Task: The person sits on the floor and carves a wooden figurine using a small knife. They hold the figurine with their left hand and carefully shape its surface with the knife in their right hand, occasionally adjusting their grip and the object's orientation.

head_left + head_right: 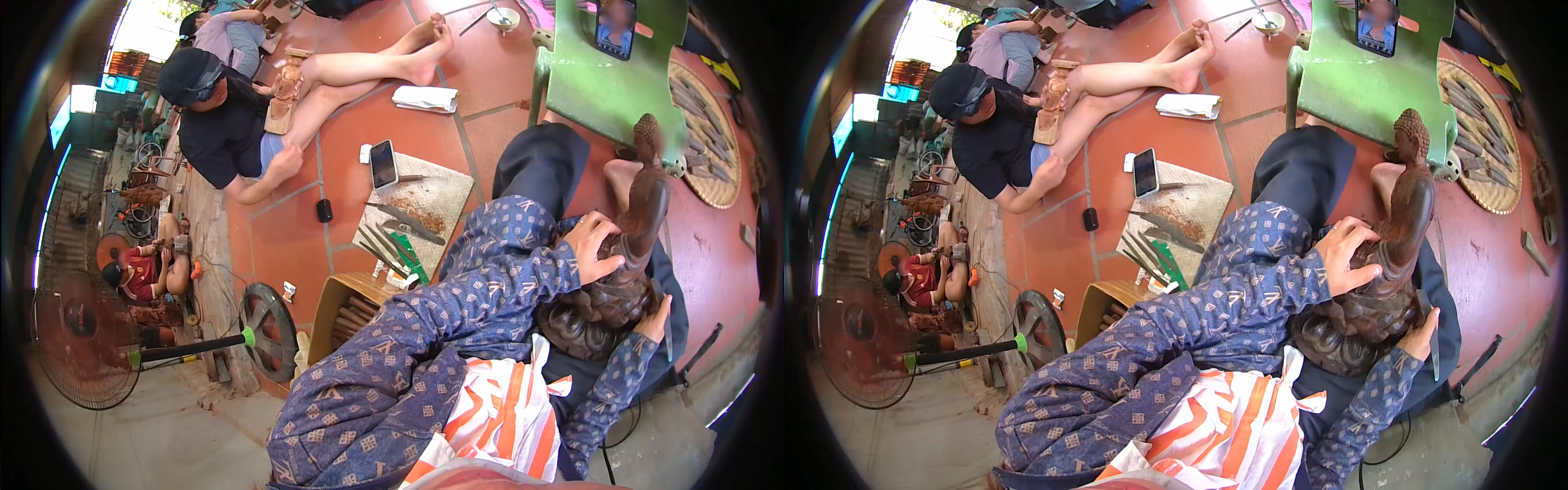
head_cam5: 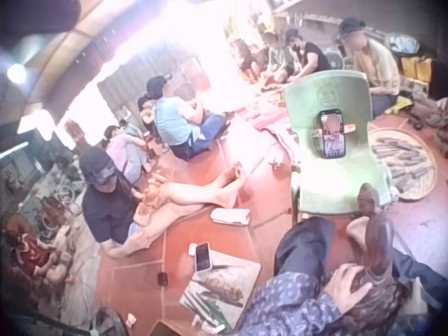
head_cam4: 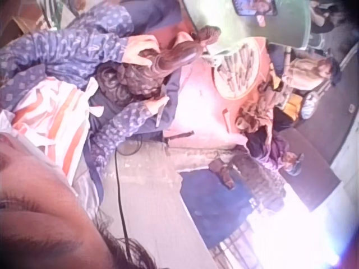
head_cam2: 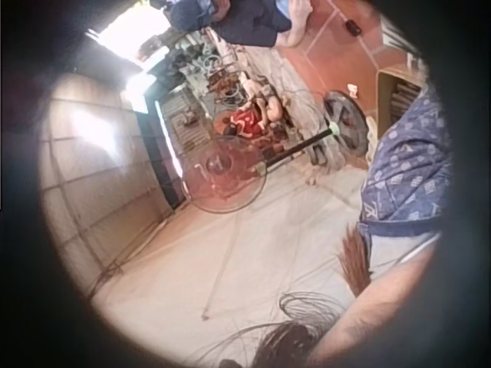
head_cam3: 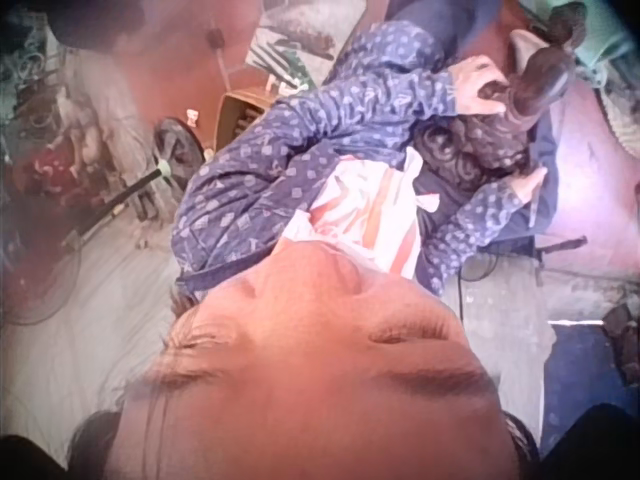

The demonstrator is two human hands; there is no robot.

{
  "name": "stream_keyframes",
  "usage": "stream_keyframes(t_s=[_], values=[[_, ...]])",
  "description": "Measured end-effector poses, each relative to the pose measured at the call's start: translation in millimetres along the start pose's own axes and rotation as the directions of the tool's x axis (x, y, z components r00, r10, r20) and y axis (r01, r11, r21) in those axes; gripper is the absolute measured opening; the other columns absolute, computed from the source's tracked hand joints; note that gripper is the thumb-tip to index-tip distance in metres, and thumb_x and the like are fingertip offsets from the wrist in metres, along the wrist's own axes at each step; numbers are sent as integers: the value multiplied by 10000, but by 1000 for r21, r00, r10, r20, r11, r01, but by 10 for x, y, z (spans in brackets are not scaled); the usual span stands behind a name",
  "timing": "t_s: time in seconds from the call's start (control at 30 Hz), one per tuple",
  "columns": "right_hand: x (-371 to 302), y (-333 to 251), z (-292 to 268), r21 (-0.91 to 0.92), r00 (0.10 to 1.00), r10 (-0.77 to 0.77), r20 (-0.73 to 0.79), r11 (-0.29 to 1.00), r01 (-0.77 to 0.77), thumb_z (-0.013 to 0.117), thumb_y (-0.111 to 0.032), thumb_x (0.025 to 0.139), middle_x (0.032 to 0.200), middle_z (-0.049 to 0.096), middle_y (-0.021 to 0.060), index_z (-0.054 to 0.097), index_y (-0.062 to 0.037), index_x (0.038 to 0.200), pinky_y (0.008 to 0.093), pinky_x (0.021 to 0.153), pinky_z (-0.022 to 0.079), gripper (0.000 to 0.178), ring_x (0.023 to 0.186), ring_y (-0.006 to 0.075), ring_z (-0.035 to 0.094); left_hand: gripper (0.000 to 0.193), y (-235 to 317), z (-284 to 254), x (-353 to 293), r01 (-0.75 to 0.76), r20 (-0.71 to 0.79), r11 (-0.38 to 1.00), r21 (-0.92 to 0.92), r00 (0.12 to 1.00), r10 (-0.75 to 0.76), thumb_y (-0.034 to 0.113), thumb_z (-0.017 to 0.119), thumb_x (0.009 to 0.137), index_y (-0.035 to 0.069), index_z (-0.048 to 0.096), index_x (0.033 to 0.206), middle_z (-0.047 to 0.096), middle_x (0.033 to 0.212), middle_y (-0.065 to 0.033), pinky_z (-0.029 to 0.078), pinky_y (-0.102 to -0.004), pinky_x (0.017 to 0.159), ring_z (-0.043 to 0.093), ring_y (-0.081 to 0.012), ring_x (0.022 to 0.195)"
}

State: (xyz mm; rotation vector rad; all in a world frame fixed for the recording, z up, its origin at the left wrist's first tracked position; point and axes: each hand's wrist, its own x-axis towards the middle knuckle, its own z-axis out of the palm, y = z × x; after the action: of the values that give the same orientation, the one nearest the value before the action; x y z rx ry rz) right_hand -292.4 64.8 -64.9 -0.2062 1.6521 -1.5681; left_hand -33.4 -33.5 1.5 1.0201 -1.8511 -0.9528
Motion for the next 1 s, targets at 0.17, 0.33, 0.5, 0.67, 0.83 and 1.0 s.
stream_keyframes(t_s=[0.17,0.33,0.5,0.67,0.83,1.0], values=[[-87,-19,68,28,998,-52,43,998,51,542,-445,971,1185,638,101,576,9,1254,350,990,399,537,1120,195,576,568,-41,-58,18,5,86,979,-202,996,12,310,728,805,8,540,1248,498,1213,-186,414,-409,999,509,-355,1156],[-117,106,131,-137,988,-153,-37,980,147,534,-406,990,1180,627,107,589,38,1237,318,932,443,512,1068,185,579,660,-215,-49,5,-30,126,978,-206,990,57,309,713,812,8,489,1355,463,1333,-212,354,-402,1083,460,-352,1268],[-23,198,149,-66,976,-219,10,973,219,571,-353,986,1083,671,101,640,58,1137,293,925,444,443,1006,168,593,680,-167,-85,27,-5,168,981,-192,985,38,280,726,798,27,478,1379,459,1365,-180,352,-405,1092,440,-326,1298],[-51,198,193,-62,971,-239,-24,970,237,587,-372,975,1098,667,100,635,57,1160,302,946,437,470,1024,174,590,644,-100,-112,48,51,174,976,-209,985,-14,306,728,802,34,505,1341,481,1318,-182,382,-412,1062,477,-338,1244],[-71,203,223,-74,974,-223,-43,973,220,587,-365,976,1096,667,101,634,61,1158,301,943,436,465,1018,175,592,609,-95,-126,30,75,199,982,-174,979,-39,315,707,835,35,509,1339,451,1339,-152,430,-424,1027,480,-300,1247],[-80,184,215,-87,971,-239,12,967,240,581,-347,981,1096,667,99,636,64,1154,301,945,436,450,1015,174,592,606,-108,-121,17,83,191,975,-207,981,-43,334,704,849,18,511,1328,455,1321,-154,431,-416,1037,488,-294,1242]])
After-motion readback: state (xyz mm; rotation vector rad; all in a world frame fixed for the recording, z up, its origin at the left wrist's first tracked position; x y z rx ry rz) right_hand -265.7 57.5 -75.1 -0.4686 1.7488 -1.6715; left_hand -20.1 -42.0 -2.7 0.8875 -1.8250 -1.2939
